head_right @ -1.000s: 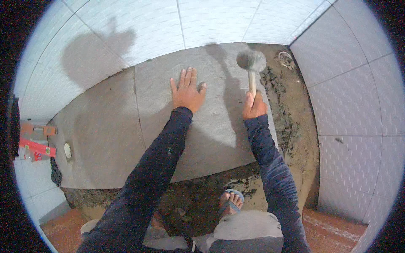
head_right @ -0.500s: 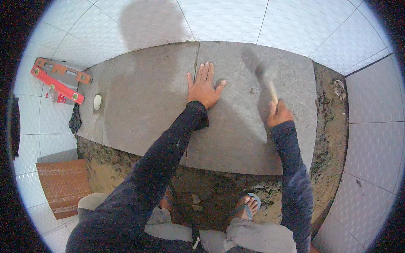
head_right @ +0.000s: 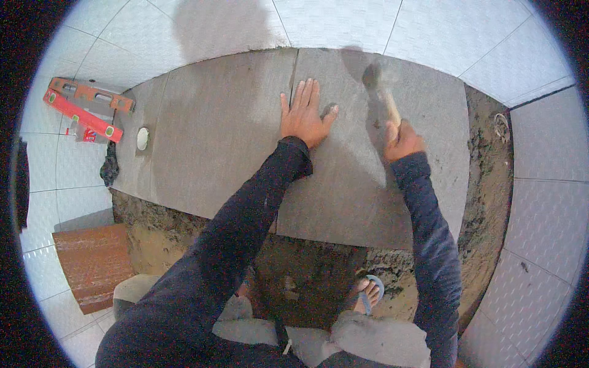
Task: The person spreads cement on the floor using a trowel, places a large tile onto the cement, and taps it into place with a rubber mallet. They then use the trowel to fill gaps with cement and wipe the tile surface with a cloth.
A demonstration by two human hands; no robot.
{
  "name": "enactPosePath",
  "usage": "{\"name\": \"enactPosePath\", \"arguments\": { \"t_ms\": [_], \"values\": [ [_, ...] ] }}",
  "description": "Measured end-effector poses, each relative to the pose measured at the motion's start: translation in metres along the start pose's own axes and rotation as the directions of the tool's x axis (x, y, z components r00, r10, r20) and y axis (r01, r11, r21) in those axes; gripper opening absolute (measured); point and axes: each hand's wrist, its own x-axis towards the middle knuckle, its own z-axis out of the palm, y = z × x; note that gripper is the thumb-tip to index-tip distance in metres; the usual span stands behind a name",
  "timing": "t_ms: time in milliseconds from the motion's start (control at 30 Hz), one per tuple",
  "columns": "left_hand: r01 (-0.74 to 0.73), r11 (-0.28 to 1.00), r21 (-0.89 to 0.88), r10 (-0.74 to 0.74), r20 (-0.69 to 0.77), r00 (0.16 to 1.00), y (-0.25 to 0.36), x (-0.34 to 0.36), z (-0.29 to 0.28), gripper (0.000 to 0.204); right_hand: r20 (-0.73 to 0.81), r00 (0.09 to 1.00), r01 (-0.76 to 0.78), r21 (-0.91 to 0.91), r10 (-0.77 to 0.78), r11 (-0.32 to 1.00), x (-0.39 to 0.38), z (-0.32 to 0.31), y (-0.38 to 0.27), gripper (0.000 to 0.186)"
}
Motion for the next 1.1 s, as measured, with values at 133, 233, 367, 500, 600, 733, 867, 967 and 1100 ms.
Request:
{"name": "enactPosePath", "arguments": {
  "t_ms": [133,233,367,500,600,733,867,967,1100],
  "values": [
    [-0.112,0.994,0.017,0.111,0.044,0.993,-0.022,-0.008,-0.004,0.079,0.101,0.962,-0.273,0.411,0.253,0.87,-0.039,-0.033,0.002,0.032],
    [-0.183,0.983,-0.024,0.183,0.007,0.983,-0.036,-0.021,-0.006,0.078,0.151,0.932,-0.356,0.554,0.33,0.752,-0.109,-0.061,0.02,0.032],
    [-0.201,0.979,-0.043,0.2,-0.023,0.98,-0.039,-0.027,-0.009,0.074,0.311,0.949,0.058,-0.031,-0.046,0.998,-0.165,-0.055,0.056,0.036],
    [-0.209,0.973,-0.093,0.204,-0.062,0.977,-0.033,-0.026,-0.024,0.064,-0.065,0.992,0.11,0.006,-0.11,0.994,-0.192,-0.053,0.06,0.035],
    [-0.146,0.979,-0.145,0.157,0.068,0.985,-0.029,-0.026,-0.036,0.073,0.256,0.963,0.096,-0.025,-0.086,0.995,-0.202,-0.058,0.044,0.036],
    [-0.142,0.979,-0.144,0.153,0.068,0.986,-0.029,-0.026,-0.039,0.071,0.167,0.973,-0.18,0.102,0.162,0.978,-0.21,-0.06,0.027,0.032],
    [-0.128,0.985,-0.115,0.133,0.035,0.991,-0.031,-0.024,-0.032,0.069,0.142,0.921,0.359,0.053,-0.363,0.932,-0.22,-0.051,0.025,0.027],
    [-0.143,0.987,-0.07,0.146,0.036,0.989,-0.031,-0.024,-0.03,0.069,0.255,0.965,0.072,-0.008,-0.068,0.997,-0.223,-0.049,0.024,0.032],
    [-0.141,0.984,-0.105,0.145,0.027,0.989,-0.03,-0.025,-0.037,0.067,0.288,0.955,0.08,-0.035,-0.066,0.996,-0.212,-0.05,0.016,0.035]
  ]
}}
